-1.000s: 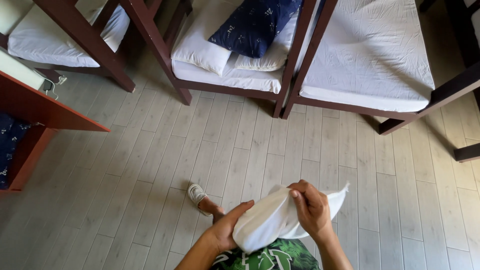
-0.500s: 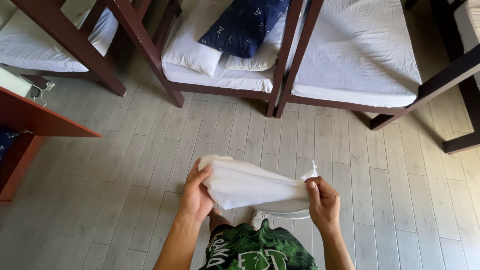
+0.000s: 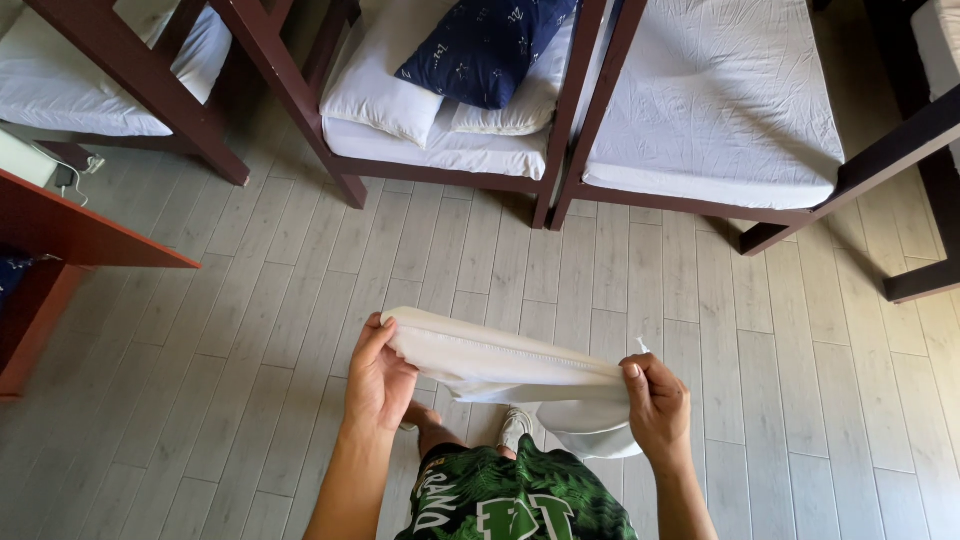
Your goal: The person folds a white pillowcase and places it in a wooden cabinet. They then pick up a blue pillow with a star pattern and place it on a bed.
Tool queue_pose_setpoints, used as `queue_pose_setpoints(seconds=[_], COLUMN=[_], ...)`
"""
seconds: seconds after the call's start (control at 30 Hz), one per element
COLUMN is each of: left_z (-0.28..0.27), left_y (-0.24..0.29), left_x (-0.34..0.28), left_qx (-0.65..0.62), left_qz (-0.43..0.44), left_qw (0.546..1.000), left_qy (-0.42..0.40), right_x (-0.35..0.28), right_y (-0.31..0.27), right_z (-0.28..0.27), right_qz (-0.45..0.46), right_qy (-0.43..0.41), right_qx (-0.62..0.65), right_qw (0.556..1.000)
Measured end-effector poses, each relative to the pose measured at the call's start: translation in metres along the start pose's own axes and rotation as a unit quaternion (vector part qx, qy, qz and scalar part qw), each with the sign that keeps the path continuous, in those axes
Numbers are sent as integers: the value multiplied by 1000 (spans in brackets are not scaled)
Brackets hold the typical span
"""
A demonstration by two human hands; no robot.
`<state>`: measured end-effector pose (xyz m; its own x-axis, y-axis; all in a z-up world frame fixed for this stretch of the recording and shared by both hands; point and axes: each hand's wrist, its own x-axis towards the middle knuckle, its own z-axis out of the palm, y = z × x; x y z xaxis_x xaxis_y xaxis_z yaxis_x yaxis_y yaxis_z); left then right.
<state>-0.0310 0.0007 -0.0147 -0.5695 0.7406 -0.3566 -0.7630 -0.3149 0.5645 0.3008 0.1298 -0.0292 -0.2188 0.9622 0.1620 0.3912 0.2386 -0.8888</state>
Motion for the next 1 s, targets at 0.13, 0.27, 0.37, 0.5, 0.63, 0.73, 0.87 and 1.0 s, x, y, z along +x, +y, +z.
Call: queue_pose_setpoints(seconds=[0.13,0.27,0.37,0.5,0.63,0.73,0.87,1.0], left_z=[12,18,27,27,32,32,35,38], left_y=[14,27,34,36,39,38,39,33], left_x=[-7,-11,-14,-15,-22,-25,-25,-27], left_qx=[-32,-76,-60,-10,16,30,25,43], left_qz=[-14,-32,-10,24,34,35,35,36], left_qw=[999,994,989,989,991,988,992,992], left_qy=[-30,-76,-132,-143,-132,-144,-122,-117], right_x=[11,15,13,10,9,9,13,15], right_y=[-21,-28,-18,-11,-9,-11,-7,-2], right_z=[-11,-23,-29,-37,-42,-46,-49,-49], right_qz=[-7,84,60,36,46,39,27,33], right_qy=[-66,-99,-74,-40,25,43,60,65], right_qx=[54,-81,-47,-40,13,-7,7,23], right_qw=[996,988,994,998,999,998,998,997])
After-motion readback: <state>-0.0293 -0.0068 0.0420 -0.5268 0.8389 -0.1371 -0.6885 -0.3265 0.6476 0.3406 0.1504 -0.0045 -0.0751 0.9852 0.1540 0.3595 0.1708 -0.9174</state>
